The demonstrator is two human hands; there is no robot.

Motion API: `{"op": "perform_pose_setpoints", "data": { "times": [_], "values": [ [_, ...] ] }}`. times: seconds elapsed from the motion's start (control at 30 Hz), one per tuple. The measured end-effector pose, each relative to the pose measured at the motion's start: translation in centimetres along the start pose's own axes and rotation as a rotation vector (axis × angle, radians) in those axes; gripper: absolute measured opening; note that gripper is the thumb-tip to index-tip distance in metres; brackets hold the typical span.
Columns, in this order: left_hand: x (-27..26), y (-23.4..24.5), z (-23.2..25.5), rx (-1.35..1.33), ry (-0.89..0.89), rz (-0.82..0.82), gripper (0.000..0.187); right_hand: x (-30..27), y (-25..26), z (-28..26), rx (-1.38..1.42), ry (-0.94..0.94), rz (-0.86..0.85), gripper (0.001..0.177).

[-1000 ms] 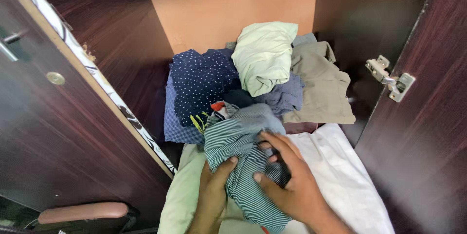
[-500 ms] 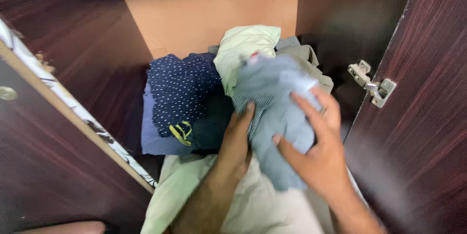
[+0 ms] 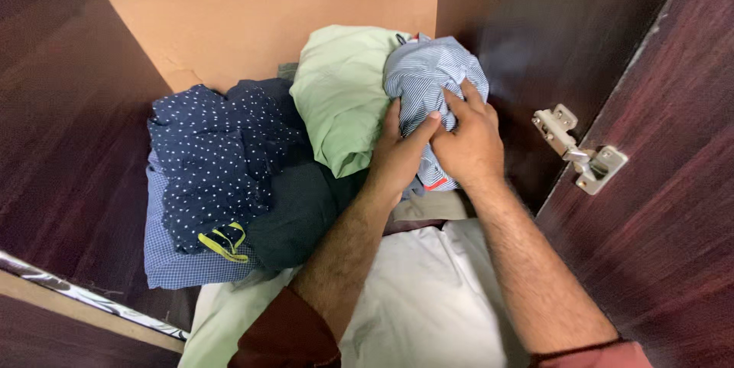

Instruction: The person sorts various garments from a chair and places them into a closet shelf, including a dark shirt, a light-green shirt, a dark polka-dot garment, a striped shirt, a grey pair of pants, and two pairs of dark pants.

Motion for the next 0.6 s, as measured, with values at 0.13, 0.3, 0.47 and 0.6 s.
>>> {"op": "perform_pose_setpoints", "data": {
  "times": [0.13, 0.3, 0.47, 0.6],
  "values": [
    [0.5, 0.3, -1.2, -0.197, -0.055, -0.061, 0.094, 0.0, -0.6, 0.8, 0.019, 0.028, 0.008, 0.054],
    [-1.7, 0.3, 0.5, -0.040, -0.075, 0.019, 0.092, -0.3, -0.3, 0.9, 0.069, 0.056, 0.047, 0.056],
    [-4.5, 0.7, 1.7, 0.199, -0.006, 0.017, 0.092, -0.8, 0.6, -0.4, 0.132, -0.010, 0.012, 0.060],
    [-7.2, 1.5, 2.2, -0.097, -0.008, -0.079, 0.094, -3.1, 3.9, -4.8, -0.013, -0.001, 0.031, 0.061]
  ]
}}
Point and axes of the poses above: each hand's wrist, its own x-axis towards the middle knuckle, its own y-axis out of the back of the hand, z = x × y, the point moved 6 cm from there along x, towards the middle knuckle
